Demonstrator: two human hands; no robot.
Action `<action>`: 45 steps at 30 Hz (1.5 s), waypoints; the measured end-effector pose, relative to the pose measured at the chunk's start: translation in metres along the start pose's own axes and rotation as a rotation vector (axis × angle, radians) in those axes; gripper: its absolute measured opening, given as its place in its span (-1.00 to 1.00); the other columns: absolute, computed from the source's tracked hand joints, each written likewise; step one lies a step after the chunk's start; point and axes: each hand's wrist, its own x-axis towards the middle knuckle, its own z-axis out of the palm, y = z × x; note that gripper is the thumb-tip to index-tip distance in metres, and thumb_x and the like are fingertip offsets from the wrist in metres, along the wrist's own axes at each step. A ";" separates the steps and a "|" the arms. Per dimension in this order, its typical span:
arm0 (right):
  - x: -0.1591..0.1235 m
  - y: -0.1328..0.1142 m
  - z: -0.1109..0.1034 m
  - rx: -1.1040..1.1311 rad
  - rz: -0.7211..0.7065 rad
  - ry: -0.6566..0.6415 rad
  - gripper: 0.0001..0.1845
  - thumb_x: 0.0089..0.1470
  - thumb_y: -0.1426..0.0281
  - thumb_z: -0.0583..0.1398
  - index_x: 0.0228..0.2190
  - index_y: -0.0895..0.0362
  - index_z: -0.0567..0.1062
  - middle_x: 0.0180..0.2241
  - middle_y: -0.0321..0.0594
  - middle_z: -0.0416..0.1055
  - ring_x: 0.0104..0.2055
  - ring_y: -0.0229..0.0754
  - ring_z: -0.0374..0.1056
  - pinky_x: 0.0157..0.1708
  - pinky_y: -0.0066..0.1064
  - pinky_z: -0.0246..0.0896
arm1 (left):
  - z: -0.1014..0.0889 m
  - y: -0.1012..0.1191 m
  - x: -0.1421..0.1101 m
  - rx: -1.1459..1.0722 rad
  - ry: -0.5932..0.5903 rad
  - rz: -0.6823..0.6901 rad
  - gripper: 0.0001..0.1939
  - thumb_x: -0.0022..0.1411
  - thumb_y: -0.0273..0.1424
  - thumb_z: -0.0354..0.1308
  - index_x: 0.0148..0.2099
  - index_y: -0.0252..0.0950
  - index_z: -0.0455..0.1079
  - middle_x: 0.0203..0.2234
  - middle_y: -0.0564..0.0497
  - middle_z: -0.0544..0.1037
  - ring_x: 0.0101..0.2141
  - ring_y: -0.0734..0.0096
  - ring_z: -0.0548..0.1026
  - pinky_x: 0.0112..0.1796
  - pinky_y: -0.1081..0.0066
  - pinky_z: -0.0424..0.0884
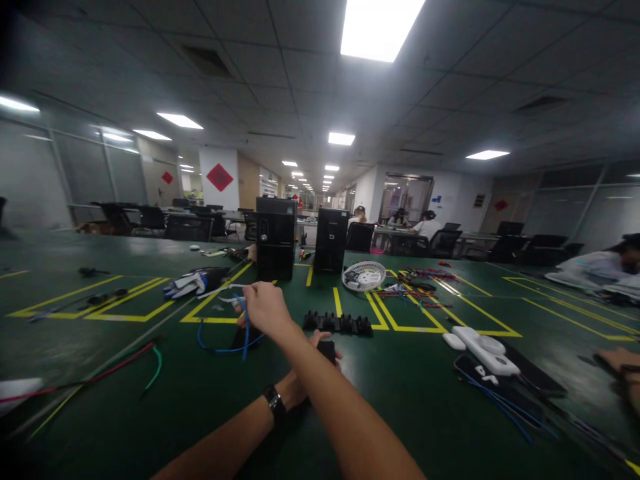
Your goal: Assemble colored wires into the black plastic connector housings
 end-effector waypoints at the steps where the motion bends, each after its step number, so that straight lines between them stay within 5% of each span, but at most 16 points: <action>1: 0.002 0.006 0.004 -0.129 -0.005 0.030 -0.65 0.24 0.29 -0.06 -0.33 0.20 0.45 -0.41 -0.12 0.48 -0.43 -0.23 0.41 -0.35 -0.42 0.27 | -0.005 0.003 -0.001 -0.005 -0.002 0.012 -0.33 0.06 0.02 0.11 0.11 -0.26 0.13 -0.39 -0.09 0.50 -0.44 0.27 0.48 -0.38 0.31 0.35; 6: -0.055 0.075 -0.030 -0.397 -0.099 0.125 -0.61 0.12 0.29 0.14 -0.02 0.17 0.39 -0.01 -0.03 0.36 0.08 -0.06 0.22 0.10 -0.23 0.04 | -0.021 0.009 0.010 -0.104 0.071 0.137 -0.44 0.13 0.00 0.05 0.07 -0.23 0.22 -0.28 -0.05 0.49 -0.31 0.33 0.48 -0.29 0.38 0.39; 11: -0.128 0.116 -0.080 -0.288 -0.086 -0.057 -0.29 -0.06 0.36 0.29 0.13 0.05 0.24 0.08 -0.11 0.28 0.12 -0.07 0.18 0.13 -0.23 0.01 | -0.012 -0.005 0.015 -0.024 0.100 0.019 -0.49 0.19 0.04 -0.08 -0.10 -0.30 0.30 -0.40 -0.07 0.49 -0.49 0.38 0.47 -0.52 0.42 0.37; 15: -0.148 0.142 -0.118 -0.312 -0.064 -0.068 -0.35 -0.08 0.34 0.30 0.08 0.05 0.31 0.04 -0.13 0.34 0.08 -0.04 0.23 0.10 -0.20 0.04 | -0.001 -0.010 0.007 0.197 -0.081 -0.031 -0.46 0.19 0.02 -0.09 0.02 -0.28 0.20 -0.38 -0.10 0.49 -0.53 0.37 0.46 -0.58 0.40 0.35; 18: -0.151 0.180 -0.162 -0.446 0.052 0.048 -0.36 -0.05 0.32 0.26 0.09 0.13 0.31 0.06 -0.05 0.32 0.09 -0.01 0.22 0.12 -0.17 0.01 | -0.005 0.000 0.009 0.527 -0.002 0.237 -0.49 0.16 -0.10 0.05 0.09 -0.23 0.19 -0.29 -0.11 0.48 -0.39 0.31 0.48 -0.50 0.39 0.38; 21: -0.145 0.223 -0.203 -0.588 0.202 0.104 -0.39 -0.05 0.42 0.21 0.08 0.25 0.31 0.05 0.07 0.31 0.08 0.02 0.23 0.11 -0.17 0.02 | -0.023 0.020 0.023 0.818 0.228 0.603 -0.67 0.15 -0.26 0.07 -0.04 -0.23 0.33 -0.20 -0.10 0.44 -0.19 0.25 0.42 -0.20 0.29 0.37; 23: -0.138 0.244 -0.218 -0.616 0.243 0.091 -0.44 -0.06 0.47 0.18 0.04 0.29 0.34 0.01 0.10 0.33 0.04 0.01 0.26 0.08 -0.19 0.07 | -0.038 0.032 0.037 1.038 0.368 0.705 -0.67 0.14 -0.36 0.03 -0.02 -0.26 0.31 -0.13 -0.13 0.39 -0.08 0.18 0.34 -0.02 0.20 0.25; 26: -0.127 0.263 -0.222 -0.586 0.213 0.097 -0.45 -0.02 0.45 0.17 0.05 0.32 0.32 0.03 0.12 0.31 0.07 0.00 0.23 0.09 -0.22 0.05 | -0.058 0.043 0.056 1.371 0.465 0.618 -0.55 0.10 -0.47 -0.01 0.08 -0.35 0.22 -0.01 -0.21 0.31 0.05 0.11 0.23 0.08 0.14 0.10; 30: -0.120 0.273 -0.211 -0.546 0.154 0.112 -0.42 0.03 0.38 0.19 0.09 0.27 0.27 0.10 0.08 0.23 0.14 -0.05 0.16 0.14 -0.24 -0.02 | -0.066 0.043 0.070 1.606 0.389 0.367 -0.51 0.11 -0.47 -0.04 0.12 -0.37 0.18 -0.04 -0.24 0.36 0.01 0.06 0.27 0.01 0.16 0.17; 36: -0.117 0.283 -0.206 -0.507 0.079 0.118 -0.49 0.00 0.39 0.22 0.02 0.18 0.34 0.04 0.02 0.31 0.09 -0.05 0.22 0.11 -0.21 0.03 | -0.064 0.034 0.070 1.690 0.352 0.363 -0.52 0.17 -0.48 -0.13 0.16 -0.32 0.16 0.03 -0.23 0.33 0.03 0.04 0.24 -0.05 0.14 0.19; 41: -0.120 0.289 -0.220 -0.570 0.098 0.109 -0.50 0.00 0.38 0.21 0.01 0.19 0.36 0.06 0.05 0.29 0.13 -0.02 0.18 0.13 -0.19 -0.01 | -0.048 0.029 0.073 1.719 0.316 0.386 -0.58 0.19 -0.47 -0.10 0.12 -0.29 0.20 -0.03 -0.21 0.35 -0.05 0.09 0.28 -0.09 0.21 0.19; 45: -0.132 0.293 -0.242 -0.713 0.241 0.198 -0.31 -0.07 0.23 0.25 0.09 0.17 0.28 0.17 0.08 0.15 0.24 0.14 -0.02 0.17 0.02 -0.22 | -0.017 0.014 0.090 1.712 0.209 0.399 -0.63 0.16 -0.47 0.01 0.04 -0.21 0.28 -0.11 -0.16 0.39 -0.08 0.13 0.30 -0.11 0.27 0.19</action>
